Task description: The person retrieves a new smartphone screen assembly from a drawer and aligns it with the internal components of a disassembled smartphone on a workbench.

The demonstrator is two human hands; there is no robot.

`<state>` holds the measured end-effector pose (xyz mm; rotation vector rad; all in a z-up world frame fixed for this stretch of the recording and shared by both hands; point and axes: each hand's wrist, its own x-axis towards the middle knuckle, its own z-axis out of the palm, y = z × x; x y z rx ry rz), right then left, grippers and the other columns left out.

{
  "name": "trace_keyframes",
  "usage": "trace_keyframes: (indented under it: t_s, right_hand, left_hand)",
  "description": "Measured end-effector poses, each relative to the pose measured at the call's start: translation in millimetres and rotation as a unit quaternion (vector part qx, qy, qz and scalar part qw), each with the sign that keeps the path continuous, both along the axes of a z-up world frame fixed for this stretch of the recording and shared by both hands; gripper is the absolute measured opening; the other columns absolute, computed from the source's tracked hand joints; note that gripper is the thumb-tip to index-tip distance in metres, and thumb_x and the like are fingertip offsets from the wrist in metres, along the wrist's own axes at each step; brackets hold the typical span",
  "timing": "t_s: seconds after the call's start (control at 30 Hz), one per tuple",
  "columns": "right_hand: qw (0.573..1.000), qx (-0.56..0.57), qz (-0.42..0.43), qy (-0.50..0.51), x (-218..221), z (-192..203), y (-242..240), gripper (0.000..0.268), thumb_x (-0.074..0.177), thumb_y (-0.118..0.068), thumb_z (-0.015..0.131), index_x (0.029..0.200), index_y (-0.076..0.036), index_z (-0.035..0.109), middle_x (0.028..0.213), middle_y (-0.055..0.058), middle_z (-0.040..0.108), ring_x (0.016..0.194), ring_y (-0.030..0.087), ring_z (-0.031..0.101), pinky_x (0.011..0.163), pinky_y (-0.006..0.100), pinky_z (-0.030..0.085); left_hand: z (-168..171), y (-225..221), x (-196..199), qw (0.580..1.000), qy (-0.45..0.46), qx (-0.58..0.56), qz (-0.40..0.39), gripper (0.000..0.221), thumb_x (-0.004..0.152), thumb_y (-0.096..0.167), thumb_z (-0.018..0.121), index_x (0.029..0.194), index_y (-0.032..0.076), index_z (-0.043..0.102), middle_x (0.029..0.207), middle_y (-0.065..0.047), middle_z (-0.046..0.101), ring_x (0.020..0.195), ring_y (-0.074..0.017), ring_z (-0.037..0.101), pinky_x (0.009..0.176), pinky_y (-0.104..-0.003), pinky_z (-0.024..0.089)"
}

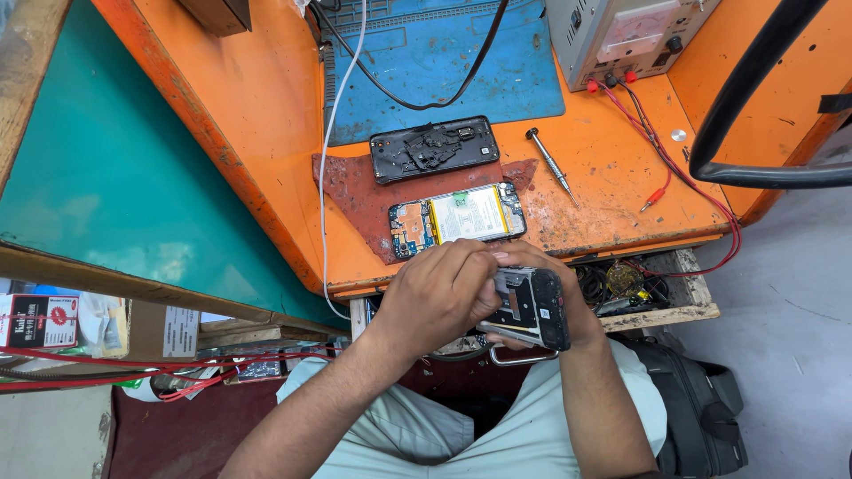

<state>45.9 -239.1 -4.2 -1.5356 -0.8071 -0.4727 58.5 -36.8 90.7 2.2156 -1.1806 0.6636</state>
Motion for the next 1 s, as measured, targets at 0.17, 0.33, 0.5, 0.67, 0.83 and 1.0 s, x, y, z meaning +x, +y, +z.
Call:
trace_keyframes:
  t_s: [0.17, 0.33, 0.5, 0.67, 0.83, 1.0]
  right_hand:
    - [0.994, 0.074, 0.079, 0.015, 6.7, -12.0, 2.1, 0.087, 0.068, -0.017, 0.101, 0.142, -0.008, 0.055, 0.135, 0.016, 0.066, 0.133, 0.028, 0.065, 0.109, 0.040, 0.058]
    - [0.993, 0.083, 0.081, 0.036, 6.1, -13.4, 0.3, 0.088, 0.067, -0.019, 0.102, 0.141, -0.007, 0.055, 0.135, 0.017, 0.064, 0.132, 0.029, 0.063, 0.114, 0.044, 0.055]
    - [0.993, 0.066, 0.088, 0.034, 4.2, -3.2, 2.4, 0.084, 0.069, -0.018, 0.098, 0.140, -0.005, 0.055, 0.134, 0.016, 0.065, 0.131, 0.029, 0.064, 0.115, 0.045, 0.055]
    - [0.995, 0.041, 0.083, 0.039, 3.1, -3.9, 1.6, 0.089, 0.069, -0.019, 0.096, 0.143, -0.001, 0.051, 0.139, 0.018, 0.059, 0.133, 0.029, 0.060, 0.116, 0.044, 0.050]
    - [0.950, 0.261, 0.088, 0.147, -19.9, -7.7, 37.5, 0.089, 0.083, -0.040, 0.084, 0.149, 0.002, 0.041, 0.136, 0.019, 0.052, 0.132, 0.028, 0.052, 0.120, 0.044, 0.042]
    - [0.870, 0.445, 0.041, 0.209, -35.2, -9.7, 58.8, 0.099, 0.084, -0.054, 0.075, 0.156, 0.005, 0.043, 0.140, 0.021, 0.054, 0.135, 0.030, 0.051, 0.122, 0.045, 0.038]
  left_hand:
    - [1.8, 3.3, -12.7, 0.998, 0.006, -0.058, -0.001, 0.022, 0.095, 0.017, 0.075, 0.109, 0.004, 0.064, 0.105, -0.009, 0.068, 0.096, -0.0243, 0.072, 0.082, -0.036, 0.059]
    - [-3.1, -0.3, -15.8, 0.993, 0.014, -0.116, -0.003, 0.026, 0.094, 0.021, 0.080, 0.115, 0.007, 0.072, 0.108, -0.006, 0.069, 0.100, -0.0211, 0.073, 0.083, -0.035, 0.060]
    - [-8.1, 7.2, -11.2, 0.994, -0.099, -0.042, -0.004, 0.025, 0.090, 0.010, 0.077, 0.114, 0.004, 0.075, 0.106, -0.007, 0.069, 0.100, -0.0218, 0.073, 0.086, -0.035, 0.062]
    - [-15.5, -4.7, -10.7, 0.994, -0.085, -0.059, 0.027, 0.015, 0.098, 0.009, 0.074, 0.109, 0.004, 0.067, 0.106, -0.008, 0.068, 0.096, -0.0227, 0.072, 0.082, -0.035, 0.061]
    - [-19.9, -20.2, -14.8, 0.993, -0.034, -0.096, 0.063, 0.016, 0.099, 0.010, 0.072, 0.109, 0.004, 0.061, 0.106, -0.010, 0.067, 0.093, -0.0257, 0.071, 0.078, -0.037, 0.059]
    - [-20.4, -40.9, -29.7, 0.986, 0.024, -0.140, 0.092, 0.011, 0.102, 0.007, 0.067, 0.110, 0.002, 0.061, 0.102, -0.013, 0.065, 0.093, -0.0298, 0.068, 0.083, -0.043, 0.055]
